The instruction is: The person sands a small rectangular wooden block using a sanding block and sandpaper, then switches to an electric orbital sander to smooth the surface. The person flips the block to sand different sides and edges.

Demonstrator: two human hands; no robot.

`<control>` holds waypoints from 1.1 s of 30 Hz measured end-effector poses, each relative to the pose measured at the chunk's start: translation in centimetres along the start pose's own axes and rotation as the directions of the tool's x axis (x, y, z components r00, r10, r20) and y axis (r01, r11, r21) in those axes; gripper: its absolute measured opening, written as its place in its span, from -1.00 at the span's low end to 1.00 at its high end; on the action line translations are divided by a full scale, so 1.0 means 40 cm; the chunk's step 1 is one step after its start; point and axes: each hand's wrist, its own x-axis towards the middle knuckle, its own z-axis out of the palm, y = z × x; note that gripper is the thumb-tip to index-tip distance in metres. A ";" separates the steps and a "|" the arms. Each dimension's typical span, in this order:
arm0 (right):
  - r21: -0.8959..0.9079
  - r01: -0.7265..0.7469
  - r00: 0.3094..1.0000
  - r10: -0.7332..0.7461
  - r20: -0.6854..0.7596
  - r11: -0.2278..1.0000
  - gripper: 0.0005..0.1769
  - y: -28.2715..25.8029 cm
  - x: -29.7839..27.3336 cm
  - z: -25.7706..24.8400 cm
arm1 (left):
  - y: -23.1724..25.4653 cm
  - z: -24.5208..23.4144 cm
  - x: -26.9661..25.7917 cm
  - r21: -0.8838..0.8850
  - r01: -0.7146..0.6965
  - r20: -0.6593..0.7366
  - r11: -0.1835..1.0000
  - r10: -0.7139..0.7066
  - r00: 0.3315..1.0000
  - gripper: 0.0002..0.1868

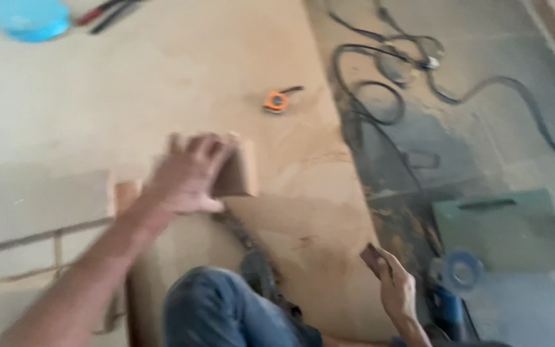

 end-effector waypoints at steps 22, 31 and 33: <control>0.177 -0.035 0.975 0.073 -0.212 0.984 -0.64 -0.075 0.294 0.007 | 0.643 0.419 0.442 -0.327 -0.129 -0.121 0.936 0.094 0.988 0.31; 0.191 0.316 0.949 -0.304 -0.087 0.929 -0.41 -0.050 0.262 0.036 | 0.660 0.404 0.464 -0.341 -0.080 -0.147 0.937 0.031 0.989 0.17; 0.177 0.295 0.955 -0.284 -0.084 0.939 -0.46 -0.050 0.245 0.033 | 0.660 0.404 0.466 -0.348 -0.076 -0.150 0.935 0.024 0.988 0.14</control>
